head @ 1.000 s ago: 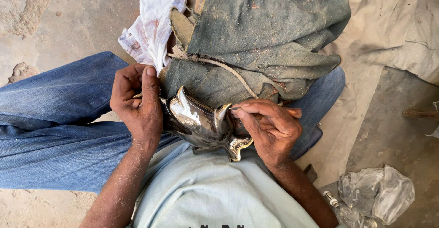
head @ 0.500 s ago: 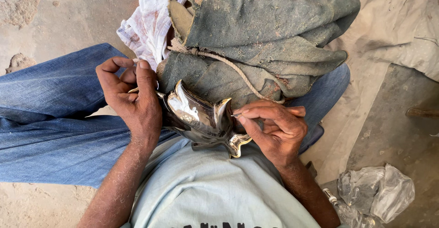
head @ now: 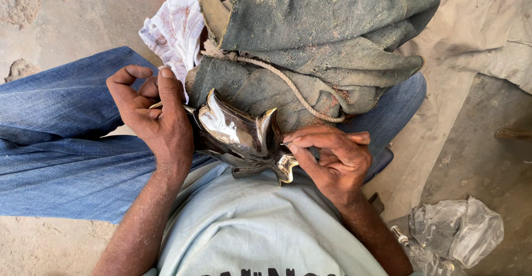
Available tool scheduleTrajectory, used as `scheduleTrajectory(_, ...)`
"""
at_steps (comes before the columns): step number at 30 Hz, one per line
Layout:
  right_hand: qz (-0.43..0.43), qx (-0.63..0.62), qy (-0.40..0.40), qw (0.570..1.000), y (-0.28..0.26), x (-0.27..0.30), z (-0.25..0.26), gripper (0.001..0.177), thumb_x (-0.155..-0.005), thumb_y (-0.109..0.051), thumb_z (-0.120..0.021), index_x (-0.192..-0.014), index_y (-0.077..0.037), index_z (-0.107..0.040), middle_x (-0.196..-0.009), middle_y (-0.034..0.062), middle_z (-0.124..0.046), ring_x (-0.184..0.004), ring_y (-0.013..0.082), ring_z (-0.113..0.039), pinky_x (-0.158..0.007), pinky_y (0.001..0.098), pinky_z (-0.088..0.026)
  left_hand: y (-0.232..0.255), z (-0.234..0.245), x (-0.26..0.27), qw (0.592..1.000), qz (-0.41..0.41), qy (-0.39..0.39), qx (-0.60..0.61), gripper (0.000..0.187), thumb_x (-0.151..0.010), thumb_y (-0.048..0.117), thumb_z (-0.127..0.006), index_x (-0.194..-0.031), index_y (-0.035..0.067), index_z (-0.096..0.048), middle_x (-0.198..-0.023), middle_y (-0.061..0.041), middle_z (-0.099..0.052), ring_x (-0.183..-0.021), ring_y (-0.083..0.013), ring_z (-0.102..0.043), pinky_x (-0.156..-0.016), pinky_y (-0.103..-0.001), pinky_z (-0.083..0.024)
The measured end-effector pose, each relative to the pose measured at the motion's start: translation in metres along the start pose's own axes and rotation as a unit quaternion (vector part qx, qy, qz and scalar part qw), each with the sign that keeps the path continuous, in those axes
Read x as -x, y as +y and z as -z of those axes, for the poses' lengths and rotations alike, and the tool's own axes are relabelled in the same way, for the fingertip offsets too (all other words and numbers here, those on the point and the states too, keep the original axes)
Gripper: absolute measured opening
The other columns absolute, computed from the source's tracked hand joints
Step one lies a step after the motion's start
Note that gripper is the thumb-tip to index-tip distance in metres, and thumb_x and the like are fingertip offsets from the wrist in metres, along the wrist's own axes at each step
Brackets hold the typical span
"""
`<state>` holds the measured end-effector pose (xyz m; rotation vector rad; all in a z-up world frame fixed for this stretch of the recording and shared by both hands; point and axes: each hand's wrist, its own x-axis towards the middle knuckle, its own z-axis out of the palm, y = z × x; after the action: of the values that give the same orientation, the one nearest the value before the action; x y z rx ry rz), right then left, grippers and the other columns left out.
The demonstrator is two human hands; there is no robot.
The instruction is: The person holds a shiny metallic object and uses a small tool to polish or clean its surface. The person rotates the object to access different areas and continues the polishing process throughout the clip.
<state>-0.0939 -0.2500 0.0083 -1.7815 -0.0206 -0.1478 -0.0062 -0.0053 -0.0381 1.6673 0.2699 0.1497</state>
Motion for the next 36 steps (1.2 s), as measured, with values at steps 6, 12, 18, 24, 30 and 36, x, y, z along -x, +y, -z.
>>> scheduleTrajectory(6, -0.007, -0.021, -0.027, 0.999, 0.004, -0.001, 0.004, 0.02, -0.087, 0.01, -0.078, -0.099, -0.003, -0.07, -0.101, 0.0104, -0.078, -0.059, -0.0047, -0.057, -0.046, 0.0127, -0.037, 0.001, 0.001, 0.001, 1.0, -0.025, -0.009, -0.016, 0.021, -0.121, 0.005, -0.061, -0.121, 0.005, -0.04, -0.07, 0.0, -0.056, -0.062, -0.0029, -0.045, -0.059, -0.019, -0.033)
scheduleTrajectory(12, -0.035, -0.026, -0.049, 0.998, 0.004, -0.001, 0.008, 0.021, -0.083, 0.01, -0.081, -0.097, -0.003, -0.072, -0.097, 0.0108, -0.08, -0.06, -0.0018, -0.058, -0.049, 0.0119, -0.036, 0.001, 0.0, 0.0, 1.0, -0.015, -0.003, -0.019, 0.022, -0.12, 0.005, -0.062, -0.121, 0.005, -0.039, -0.068, 0.001, -0.055, -0.063, -0.003, -0.044, -0.059, -0.019, -0.032)
scheduleTrajectory(18, -0.015, -0.04, -0.058, 0.997, 0.002, -0.001, 0.007, 0.021, -0.086, 0.01, -0.079, -0.1, -0.002, -0.07, -0.099, 0.0112, -0.078, -0.085, 0.0093, -0.074, -0.071, 0.0181, -0.056, 0.002, -0.001, -0.002, 1.0, -0.017, -0.014, -0.01, 0.023, -0.119, 0.005, -0.062, -0.121, 0.005, -0.039, -0.068, 0.001, -0.054, -0.064, -0.0034, -0.045, -0.061, -0.019, -0.035)
scheduleTrajectory(24, -0.019, -0.107, -0.019, 0.994, 0.006, 0.009, 0.003, 0.021, -0.093, 0.013, -0.071, -0.108, 0.001, -0.066, -0.104, 0.0158, -0.075, -0.095, 0.0172, -0.075, -0.086, 0.0267, -0.062, 0.007, -0.001, -0.004, 0.999, -0.014, -0.032, -0.025, 0.023, -0.119, 0.006, -0.061, -0.123, 0.003, -0.039, -0.075, 0.0, -0.06, -0.069, -0.0033, -0.051, -0.067, -0.019, -0.038)
scheduleTrajectory(30, -0.036, -0.155, 0.021, 0.987, 0.006, 0.011, 0.003, 0.019, -0.101, 0.012, -0.064, -0.118, 0.003, -0.062, -0.112, 0.0173, -0.072, -0.102, 0.02, -0.075, -0.091, 0.0288, -0.064, 0.011, -0.005, -0.006, 0.998, -0.019, -0.032, -0.046, 0.024, -0.117, 0.007, -0.063, -0.127, 0.003, -0.042, -0.078, 0.002, -0.053, -0.07, -0.0018, -0.045, -0.065, -0.017, -0.036)
scheduleTrajectory(36, -0.02, -0.083, 0.047, 0.995, -0.001, -0.005, -0.003, 0.03, -0.093, 0.006, -0.071, -0.119, 0.001, -0.057, -0.104, 0.0133, -0.075, -0.096, 0.0165, -0.077, -0.082, 0.0251, -0.066, 0.015, -0.006, -0.005, 0.997, -0.021, -0.022, -0.077, 0.022, -0.115, 0.007, -0.064, -0.125, 0.003, -0.044, -0.079, 0.002, -0.048, -0.072, -0.0025, -0.04, -0.062, -0.018, -0.032)
